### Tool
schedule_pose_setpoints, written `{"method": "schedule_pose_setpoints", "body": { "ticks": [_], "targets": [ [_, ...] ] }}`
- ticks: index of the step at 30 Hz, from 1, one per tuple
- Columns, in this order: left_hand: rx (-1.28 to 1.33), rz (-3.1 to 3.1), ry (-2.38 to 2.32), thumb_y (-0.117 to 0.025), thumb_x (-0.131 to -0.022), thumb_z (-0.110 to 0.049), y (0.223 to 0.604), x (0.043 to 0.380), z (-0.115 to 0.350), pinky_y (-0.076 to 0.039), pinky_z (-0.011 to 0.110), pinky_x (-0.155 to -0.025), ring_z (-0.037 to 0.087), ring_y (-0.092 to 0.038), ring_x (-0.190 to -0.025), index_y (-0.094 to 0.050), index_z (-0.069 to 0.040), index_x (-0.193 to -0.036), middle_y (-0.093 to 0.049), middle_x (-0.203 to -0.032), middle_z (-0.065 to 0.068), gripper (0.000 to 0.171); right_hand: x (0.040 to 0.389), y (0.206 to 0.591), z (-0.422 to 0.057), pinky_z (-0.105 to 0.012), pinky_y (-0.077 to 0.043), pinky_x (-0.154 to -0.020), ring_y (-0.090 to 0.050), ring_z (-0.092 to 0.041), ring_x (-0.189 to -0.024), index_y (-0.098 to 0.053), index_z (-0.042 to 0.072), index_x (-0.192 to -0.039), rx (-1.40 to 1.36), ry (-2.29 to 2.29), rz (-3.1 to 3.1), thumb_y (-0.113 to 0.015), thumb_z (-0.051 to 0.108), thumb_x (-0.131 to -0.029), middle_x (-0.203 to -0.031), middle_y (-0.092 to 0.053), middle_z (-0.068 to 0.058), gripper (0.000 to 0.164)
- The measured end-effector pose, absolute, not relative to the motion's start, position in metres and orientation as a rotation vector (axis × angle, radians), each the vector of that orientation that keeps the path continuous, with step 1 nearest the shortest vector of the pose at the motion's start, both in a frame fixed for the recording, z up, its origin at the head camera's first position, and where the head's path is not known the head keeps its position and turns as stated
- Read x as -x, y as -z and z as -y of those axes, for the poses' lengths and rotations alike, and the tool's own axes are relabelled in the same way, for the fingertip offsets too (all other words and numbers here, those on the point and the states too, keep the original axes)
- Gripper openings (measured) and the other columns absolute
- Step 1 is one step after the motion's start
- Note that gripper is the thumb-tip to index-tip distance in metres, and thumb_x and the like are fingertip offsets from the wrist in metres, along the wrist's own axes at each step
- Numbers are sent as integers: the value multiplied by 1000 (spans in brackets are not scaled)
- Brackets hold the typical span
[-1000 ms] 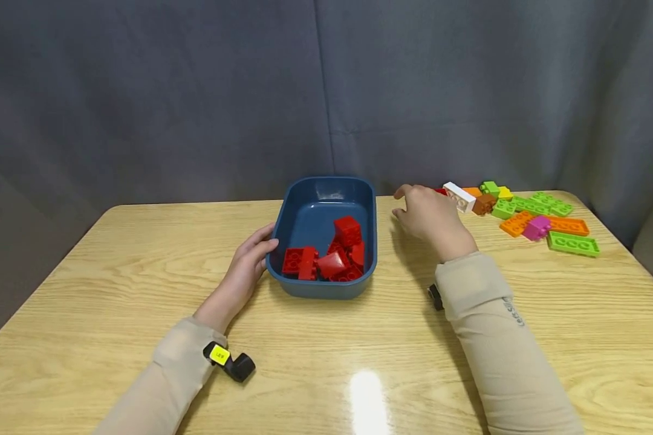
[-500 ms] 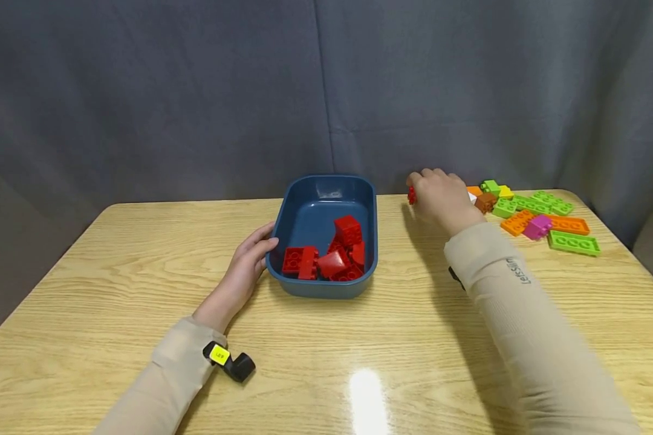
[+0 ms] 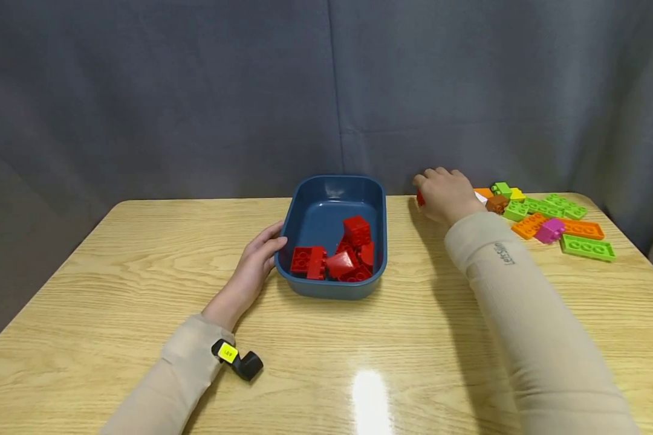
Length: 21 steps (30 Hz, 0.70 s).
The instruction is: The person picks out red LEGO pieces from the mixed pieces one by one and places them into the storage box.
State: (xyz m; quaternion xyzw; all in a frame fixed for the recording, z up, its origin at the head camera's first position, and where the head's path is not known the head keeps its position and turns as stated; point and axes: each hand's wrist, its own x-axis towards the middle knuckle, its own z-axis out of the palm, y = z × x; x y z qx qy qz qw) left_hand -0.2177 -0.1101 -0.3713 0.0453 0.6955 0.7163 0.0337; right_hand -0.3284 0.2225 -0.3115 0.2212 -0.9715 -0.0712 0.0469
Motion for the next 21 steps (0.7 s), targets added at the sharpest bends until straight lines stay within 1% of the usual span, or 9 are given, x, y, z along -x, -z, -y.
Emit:
{"method": "schedule_pose_setpoints", "body": {
  "ticks": [4, 10, 17, 21],
  "targets": [
    [-157, -2132, -2208, -49, -93, -25, 371, 218, 110, -35, 46, -113, 27, -49, -123, -43, -11, -140, -42, -147, 9, 49, 330, 309, -221, -59, -45, -93, -51, -42, -107, -58, -2, -120, -647, 252, 2990, -65, 17, -80, -118, -61, -28, 45],
    [-154, -2137, -2206, -49, -94, -23, 370, 219, 110, -34, 46, -113, 28, -48, -123, -43, -11, -140, -43, -147, 9, 48, 331, 309, -221, -59, -44, -94, -50, -41, -109, -56, -2, -123, -616, 311, 3040, -66, 12, -77, -122, -60, -27, 49],
    [-158, -2137, -2205, -49, -94, -24, 372, 221, 111, -34, 46, -113, 29, -48, -123, -44, -11, -139, -42, -147, 9, 48, 327, 311, -219, -58, -45, -93, -52, -40, -106, -61, 1, -118, -660, 281, 3014, -60, 13, -84, -113, -64, -24, 37],
    [-162, -2145, -2193, -49, -94, -25, 373, 221, 112, -34, 46, -113, 27, -48, -124, -44, -12, -139, -42, -147, 9, 47, 328, 313, -218, -58, -44, -94, -52, -41, -106, -61, 2, -118, -660, 270, 3017, -58, 12, -84, -114, -64, -24, 36]
  ]
}}
